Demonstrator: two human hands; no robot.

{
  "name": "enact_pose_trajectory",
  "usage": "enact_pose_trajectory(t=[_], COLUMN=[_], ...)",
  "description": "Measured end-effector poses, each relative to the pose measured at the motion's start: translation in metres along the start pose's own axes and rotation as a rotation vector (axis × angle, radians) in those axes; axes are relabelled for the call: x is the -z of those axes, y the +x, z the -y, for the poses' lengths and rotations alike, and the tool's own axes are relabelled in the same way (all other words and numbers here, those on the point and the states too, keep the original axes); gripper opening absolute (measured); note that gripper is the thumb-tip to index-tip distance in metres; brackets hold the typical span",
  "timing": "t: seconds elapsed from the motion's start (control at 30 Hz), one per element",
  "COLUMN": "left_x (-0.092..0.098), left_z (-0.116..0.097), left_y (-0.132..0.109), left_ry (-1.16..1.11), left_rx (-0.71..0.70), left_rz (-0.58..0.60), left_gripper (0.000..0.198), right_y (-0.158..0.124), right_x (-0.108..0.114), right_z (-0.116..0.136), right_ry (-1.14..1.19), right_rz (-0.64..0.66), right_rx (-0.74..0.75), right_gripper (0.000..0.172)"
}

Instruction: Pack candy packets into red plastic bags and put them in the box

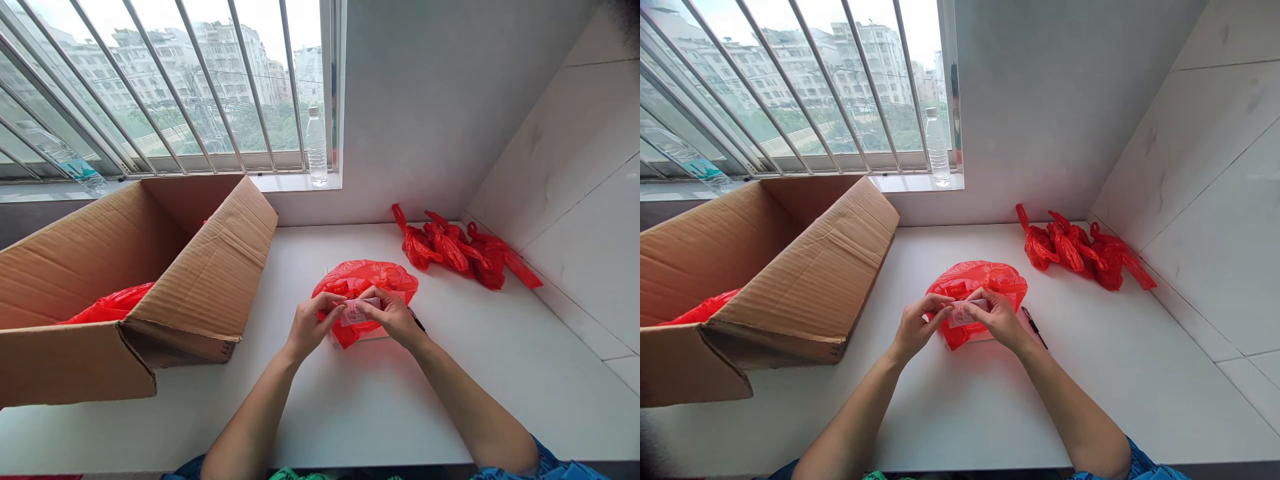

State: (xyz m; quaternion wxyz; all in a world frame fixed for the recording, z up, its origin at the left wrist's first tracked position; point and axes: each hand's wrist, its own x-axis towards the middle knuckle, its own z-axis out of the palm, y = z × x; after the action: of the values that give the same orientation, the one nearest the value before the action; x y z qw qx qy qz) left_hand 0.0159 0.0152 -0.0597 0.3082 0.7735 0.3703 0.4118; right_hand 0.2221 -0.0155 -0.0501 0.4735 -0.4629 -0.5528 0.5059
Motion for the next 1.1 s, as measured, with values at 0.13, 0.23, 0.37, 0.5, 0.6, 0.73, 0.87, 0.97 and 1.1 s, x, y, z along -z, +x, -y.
enact_pose_trajectory(t=[0.13, 0.23, 0.37, 0.5, 0.6, 0.73, 0.87, 0.97, 1.1], left_x=[0.001, 0.005, 0.008, 0.007, 0.008, 0.018, 0.023, 0.016, 0.006], left_z=[-0.002, -0.002, 0.001, 0.003, 0.002, -0.011, -0.031, -0.038, -0.041], left_y=[0.000, 0.000, 0.001, 0.002, 0.002, -0.008, -0.028, -0.039, -0.040], left_ry=[-0.002, 0.107, 0.290, 0.349, 0.387, 0.423, 0.364, 0.326, 0.298], left_rx=[-0.027, -0.058, -0.101, -0.128, -0.137, -0.148, -0.044, 0.040, 0.079], left_rz=[0.021, -0.022, -0.094, -0.096, -0.082, -0.040, 0.213, 0.359, 0.333], left_gripper=[0.016, 0.018, 0.017, 0.019, 0.024, 0.028, 0.033, 0.039, 0.036], right_y=[-0.001, 0.002, 0.006, 0.009, 0.006, -0.019, -0.055, -0.063, -0.050], right_x=[0.000, 0.008, 0.023, 0.032, 0.035, 0.050, 0.071, 0.077, 0.074], right_z=[0.001, -0.004, -0.014, -0.020, -0.012, 0.023, 0.052, 0.052, 0.041], right_ry=[-0.006, -0.132, -0.244, -0.392, -0.606, -0.665, -0.693, -0.879, -1.130], right_rz=[0.009, -0.089, -0.251, -0.338, -0.405, -0.185, -0.076, -0.305, -0.288], right_rx=[0.008, 0.037, 0.001, 0.069, 0.145, 0.038, 0.043, 0.181, 0.320], right_gripper=[0.024, 0.028, 0.026, 0.020, 0.032, 0.034, 0.036, 0.032, 0.035])
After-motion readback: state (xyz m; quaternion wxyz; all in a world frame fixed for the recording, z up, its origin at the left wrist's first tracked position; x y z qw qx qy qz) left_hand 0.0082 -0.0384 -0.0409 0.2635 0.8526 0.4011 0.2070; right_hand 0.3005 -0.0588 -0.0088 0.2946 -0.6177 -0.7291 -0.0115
